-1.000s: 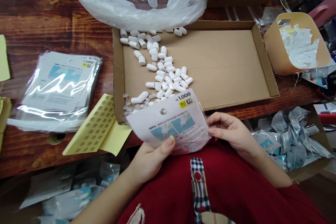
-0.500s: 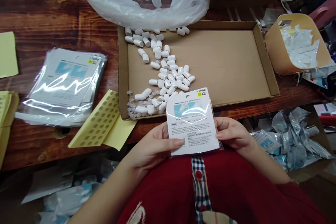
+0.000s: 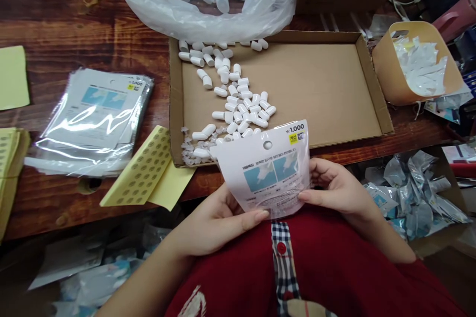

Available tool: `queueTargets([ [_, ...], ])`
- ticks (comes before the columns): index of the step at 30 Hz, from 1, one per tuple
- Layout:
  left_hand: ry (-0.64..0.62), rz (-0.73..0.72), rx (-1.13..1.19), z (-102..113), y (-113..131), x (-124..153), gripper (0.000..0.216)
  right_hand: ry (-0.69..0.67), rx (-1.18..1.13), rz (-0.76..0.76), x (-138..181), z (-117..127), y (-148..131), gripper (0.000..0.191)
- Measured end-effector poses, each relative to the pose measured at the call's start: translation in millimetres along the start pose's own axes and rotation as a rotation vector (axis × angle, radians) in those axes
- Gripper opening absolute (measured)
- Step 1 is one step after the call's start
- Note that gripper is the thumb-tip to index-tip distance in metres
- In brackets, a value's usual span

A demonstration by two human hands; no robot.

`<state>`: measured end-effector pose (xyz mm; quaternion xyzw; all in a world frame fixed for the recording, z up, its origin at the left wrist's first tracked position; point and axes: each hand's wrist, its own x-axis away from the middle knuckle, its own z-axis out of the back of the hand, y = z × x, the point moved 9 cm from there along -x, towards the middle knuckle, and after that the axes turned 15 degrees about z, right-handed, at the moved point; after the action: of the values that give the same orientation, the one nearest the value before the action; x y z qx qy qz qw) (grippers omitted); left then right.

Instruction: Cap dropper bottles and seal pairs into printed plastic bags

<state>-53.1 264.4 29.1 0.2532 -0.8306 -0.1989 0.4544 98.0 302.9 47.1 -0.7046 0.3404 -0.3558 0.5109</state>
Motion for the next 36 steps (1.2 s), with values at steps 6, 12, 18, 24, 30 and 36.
queueTargets([
  [6,-0.087,0.073,0.133,-4.0,-4.8,-1.4,0.038,0.008,-0.249,-0.079,4.0,2.5,9.1,0.025],
  [12,-0.164,0.120,0.232,-2.6,-10.1,-10.7,0.048,-0.086,-0.448,-0.105,4.5,-5.1,18.8,0.023],
  [18,-0.182,0.173,0.297,-8.5,-8.2,-22.3,0.042,-0.100,-0.470,-0.060,3.7,-2.3,30.3,0.021],
  [24,-0.274,0.217,0.158,-32.6,0.3,-29.0,0.038,-0.075,-0.551,0.044,4.3,2.2,30.5,0.026],
  [30,-0.358,0.222,0.113,-54.2,20.0,-35.4,0.044,0.011,-0.509,0.247,-2.7,18.6,15.6,0.033],
  [36,-0.061,0.221,-0.034,-33.8,17.8,-42.3,0.048,0.226,-0.458,0.405,7.1,58.0,-14.2,0.029],
])
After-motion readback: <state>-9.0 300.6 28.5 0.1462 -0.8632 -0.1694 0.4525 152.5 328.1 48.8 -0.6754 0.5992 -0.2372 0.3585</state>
